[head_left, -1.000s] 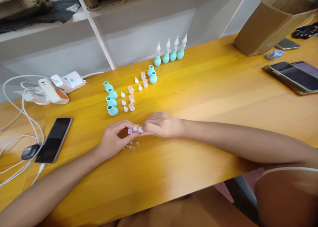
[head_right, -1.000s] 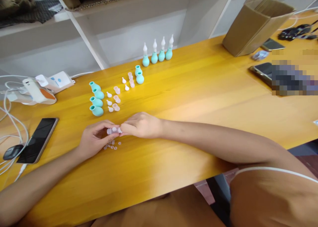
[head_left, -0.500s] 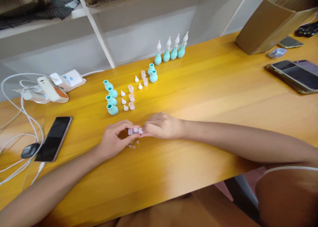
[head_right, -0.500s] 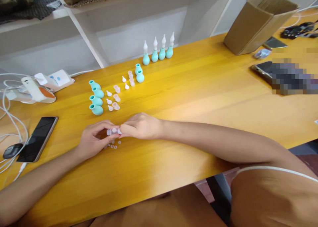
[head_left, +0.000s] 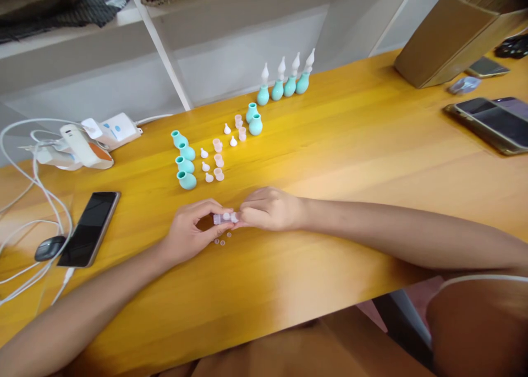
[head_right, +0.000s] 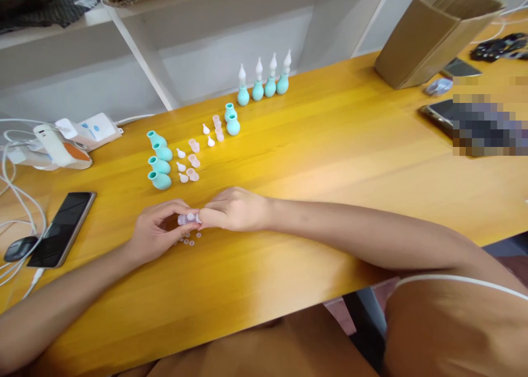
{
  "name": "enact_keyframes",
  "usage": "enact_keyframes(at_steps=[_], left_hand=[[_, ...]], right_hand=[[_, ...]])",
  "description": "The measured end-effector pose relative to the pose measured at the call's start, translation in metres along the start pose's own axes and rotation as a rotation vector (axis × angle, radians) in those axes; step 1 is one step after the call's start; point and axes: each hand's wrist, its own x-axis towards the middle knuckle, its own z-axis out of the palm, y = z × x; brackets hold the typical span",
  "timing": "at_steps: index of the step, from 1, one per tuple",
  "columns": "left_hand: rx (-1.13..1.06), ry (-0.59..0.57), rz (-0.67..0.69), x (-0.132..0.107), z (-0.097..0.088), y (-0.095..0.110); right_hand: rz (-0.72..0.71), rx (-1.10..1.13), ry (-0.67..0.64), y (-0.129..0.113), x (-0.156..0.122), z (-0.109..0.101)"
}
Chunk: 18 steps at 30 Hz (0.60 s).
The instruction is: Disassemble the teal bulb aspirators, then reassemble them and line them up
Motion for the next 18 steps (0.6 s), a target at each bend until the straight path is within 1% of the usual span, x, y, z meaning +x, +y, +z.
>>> enact_keyframes(at_steps=[6,8,10,12,15,17,18], left_hand=[[-0.006,-0.009,-0.012,0.0,-0.001,0.002],[0.0,-0.005,-0.006,-0.001,-0.001,0.0],[-0.01,-0.006,-0.011,-0.002,-0.001,-0.003],[-0.025,-0.001,-0.036,-0.003,-0.001,-0.005],[-0.005,-0.015,-0.063,-0.003,-0.001,-0.004],[0.08,-0.078,-0.028,-0.001,-0.001,0.0],[0.141,-0.123,0.006,0.0,-0.001,0.003]], right_hand=[[0.01,0.048,0.019,-0.001,0.0,0.001],[0.047,0.093,0.042,-0.001,-0.001,0.002],[0.121,0.199,0.081,0.0,-0.004,0.005],[0.237,0.372,0.13,0.003,-0.006,0.008],[0.502,0.728,0.175,0.011,-0.007,0.012],[0.688,1.01,0.176,0.019,-0.005,0.012],[0.759,1.14,0.173,0.022,-0.003,0.012]])
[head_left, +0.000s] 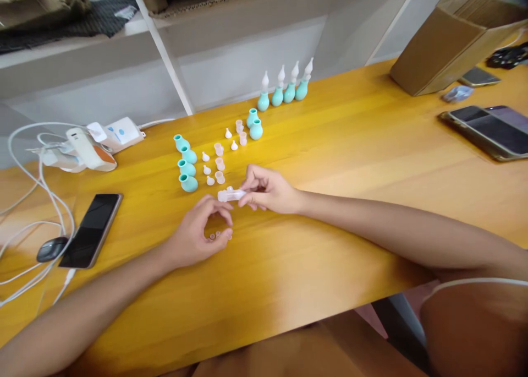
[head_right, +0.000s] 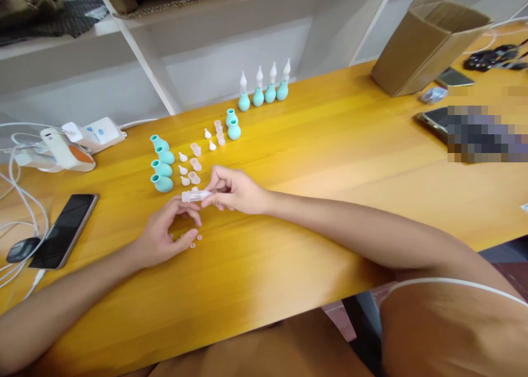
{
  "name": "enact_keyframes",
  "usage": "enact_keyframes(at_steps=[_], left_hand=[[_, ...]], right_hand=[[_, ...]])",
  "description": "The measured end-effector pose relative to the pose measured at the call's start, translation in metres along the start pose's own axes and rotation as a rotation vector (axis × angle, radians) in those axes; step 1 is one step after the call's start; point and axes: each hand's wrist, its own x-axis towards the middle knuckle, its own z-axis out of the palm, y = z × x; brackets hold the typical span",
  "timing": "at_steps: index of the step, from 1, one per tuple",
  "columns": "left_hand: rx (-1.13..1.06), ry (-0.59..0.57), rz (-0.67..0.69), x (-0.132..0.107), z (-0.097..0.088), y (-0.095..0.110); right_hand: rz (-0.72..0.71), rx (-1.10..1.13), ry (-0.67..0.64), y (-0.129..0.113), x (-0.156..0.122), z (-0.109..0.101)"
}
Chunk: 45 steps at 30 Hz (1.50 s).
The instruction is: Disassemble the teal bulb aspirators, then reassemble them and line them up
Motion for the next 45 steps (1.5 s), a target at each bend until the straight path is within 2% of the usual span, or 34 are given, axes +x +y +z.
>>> enact_keyframes(at_steps=[2,5,8,10,13,16,19,22,24,25,28,32,34,37,39,42,45], left_hand=[[0.128,-0.088,0.071,0.002,-0.001,0.004],[0.24,-0.169,0.142,0.004,0.0,0.006],[0.267,-0.162,0.171,0.004,0.001,0.006],[0.241,-0.104,0.203,0.004,0.001,0.007],[0.213,0.087,0.249,0.002,-0.003,0.009],[0.239,0.422,0.207,0.0,-0.008,0.005],[0.109,0.75,0.05,0.002,-0.013,-0.012],[-0.025,0.903,-0.187,0.009,-0.016,-0.039],[-0.08,0.891,-0.336,0.014,-0.016,-0.053],[-0.089,0.881,-0.366,0.016,-0.016,-0.059],[-0.087,0.853,-0.408,0.019,-0.016,-0.066],[-0.055,0.812,-0.432,0.019,-0.018,-0.061],[-0.038,0.793,-0.387,0.017,-0.017,-0.055],[-0.042,0.763,-0.227,0.014,-0.014,-0.043],[-0.09,0.692,-0.131,0.012,-0.009,-0.034],[-0.131,0.574,-0.084,0.009,-0.002,-0.025],[-0.075,0.547,-0.065,0.008,-0.002,-0.02]], right_hand=[[0.098,0.164,-0.005,-0.001,0.007,-0.003],[0.14,0.224,-0.012,-0.002,0.013,-0.005],[0.185,0.212,-0.056,-0.001,0.012,-0.003],[0.203,0.203,-0.069,0.0,0.011,-0.002],[0.208,0.194,-0.046,0.0,0.011,-0.002],[0.214,0.192,-0.027,0.001,0.013,-0.004],[0.214,0.192,-0.022,0.001,0.013,-0.004],[0.214,0.189,-0.02,0.0,0.013,-0.004],[0.211,0.19,-0.018,-0.001,0.013,-0.003],[0.21,0.191,-0.018,-0.001,0.013,-0.003],[0.21,0.191,-0.023,-0.001,0.013,-0.003],[0.212,0.189,-0.022,0.0,0.014,-0.002],[0.211,0.191,-0.02,-0.001,0.014,-0.002],[0.209,0.207,-0.017,-0.002,0.015,-0.003],[0.204,0.219,-0.018,-0.003,0.015,-0.004],[0.194,0.22,-0.024,-0.004,0.016,-0.006],[0.188,0.226,-0.033,-0.004,0.016,-0.007]])
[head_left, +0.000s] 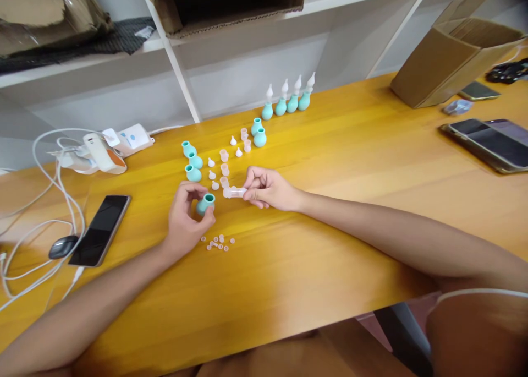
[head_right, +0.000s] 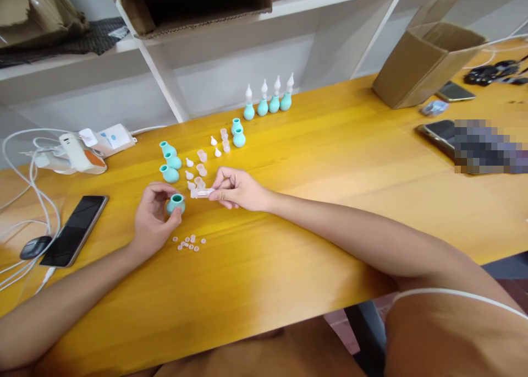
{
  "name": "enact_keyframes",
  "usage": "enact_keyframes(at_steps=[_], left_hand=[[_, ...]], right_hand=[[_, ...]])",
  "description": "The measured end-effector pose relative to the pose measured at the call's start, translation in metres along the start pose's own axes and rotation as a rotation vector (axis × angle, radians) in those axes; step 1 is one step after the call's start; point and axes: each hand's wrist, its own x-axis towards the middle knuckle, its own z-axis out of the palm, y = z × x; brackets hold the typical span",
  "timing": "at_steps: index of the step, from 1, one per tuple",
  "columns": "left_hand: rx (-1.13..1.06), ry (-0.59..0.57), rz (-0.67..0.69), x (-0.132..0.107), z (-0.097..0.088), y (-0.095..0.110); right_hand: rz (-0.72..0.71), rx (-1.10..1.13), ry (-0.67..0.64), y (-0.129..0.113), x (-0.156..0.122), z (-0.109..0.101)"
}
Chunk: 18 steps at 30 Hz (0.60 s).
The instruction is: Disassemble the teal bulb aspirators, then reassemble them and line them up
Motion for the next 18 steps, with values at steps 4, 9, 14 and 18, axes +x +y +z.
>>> enact_keyframes(at_steps=[4,9,14,18], left_hand=[[-0.002,-0.078,0.028,0.0034,-0.0026,0.0066],[-0.094,-0.143,-0.004,0.0029,-0.0038,0.0101],[-0.106,-0.163,0.006,0.0012,-0.0034,0.0069],[-0.111,-0.173,0.034,0.0025,-0.0016,0.0071]], right_hand=[[0.007,0.01,-0.016,0.0031,-0.0005,0.0005],[0.009,0.002,-0.03,0.0081,-0.0014,0.002],[0.014,-0.005,-0.03,0.0076,-0.0035,0.0034],[0.016,-0.009,-0.016,0.0058,-0.0049,0.0051]])
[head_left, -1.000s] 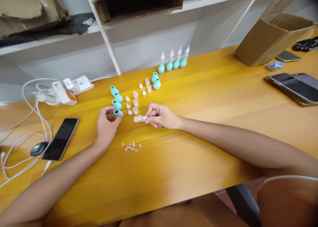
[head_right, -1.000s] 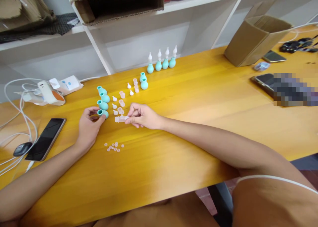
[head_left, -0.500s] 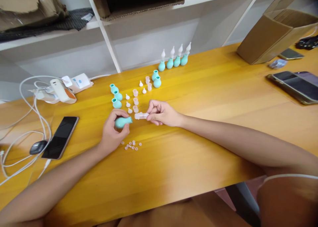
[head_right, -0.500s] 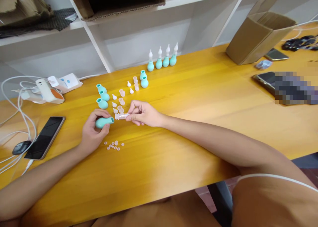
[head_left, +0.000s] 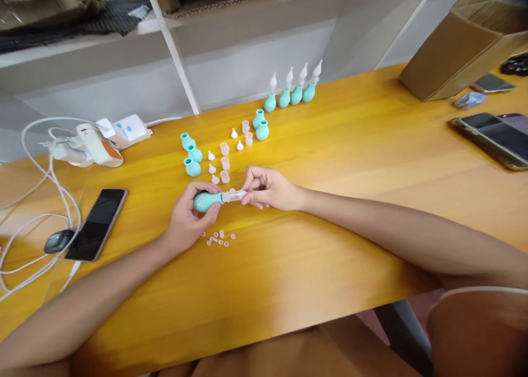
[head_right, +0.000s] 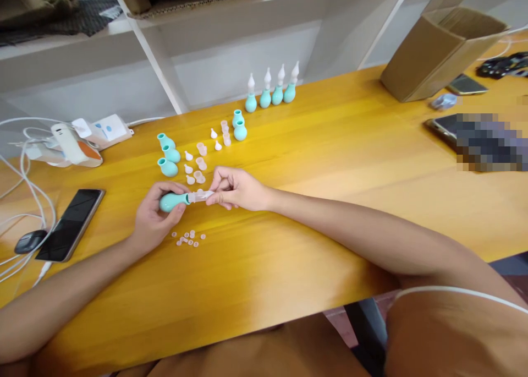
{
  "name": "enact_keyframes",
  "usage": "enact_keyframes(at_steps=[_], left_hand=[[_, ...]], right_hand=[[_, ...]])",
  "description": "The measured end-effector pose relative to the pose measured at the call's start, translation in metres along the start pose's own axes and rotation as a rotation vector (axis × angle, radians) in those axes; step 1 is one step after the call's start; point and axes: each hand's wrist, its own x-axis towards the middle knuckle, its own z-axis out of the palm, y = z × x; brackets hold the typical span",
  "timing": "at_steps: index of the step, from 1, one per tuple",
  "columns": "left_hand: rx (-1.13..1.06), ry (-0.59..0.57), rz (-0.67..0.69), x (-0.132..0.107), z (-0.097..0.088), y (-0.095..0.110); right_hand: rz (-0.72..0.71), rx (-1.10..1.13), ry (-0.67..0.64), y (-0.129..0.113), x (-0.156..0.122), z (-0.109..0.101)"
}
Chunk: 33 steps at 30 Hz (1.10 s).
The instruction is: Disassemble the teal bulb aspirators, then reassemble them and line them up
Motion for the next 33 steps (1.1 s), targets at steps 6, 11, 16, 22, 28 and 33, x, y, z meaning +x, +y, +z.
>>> enact_keyframes(at_steps=[6,11,16,22,28,33], left_hand=[[0.029,0.002,0.036,0.001,0.001,-0.001],[0.056,0.001,0.049,0.003,0.001,0.001],[0.043,-0.025,0.006,0.003,0.0,0.003],[0.027,-0.074,-0.075,0.001,-0.005,0.002],[0.053,-0.123,-0.042,0.002,-0.005,0.003],[0.098,-0.126,0.0,0.002,-0.003,0.003]], right_hand=[[-0.01,-0.052,0.024,0.0,-0.001,0.003],[-0.153,-0.25,0.046,0.002,-0.007,0.003],[-0.534,-0.749,0.12,0.005,-0.012,0.002],[-0.985,-1.417,0.073,-0.008,-0.013,0.001],[-1.097,-1.61,0.016,-0.019,-0.017,0.002],[-1.072,-1.557,0.024,-0.018,-0.017,0.001]])
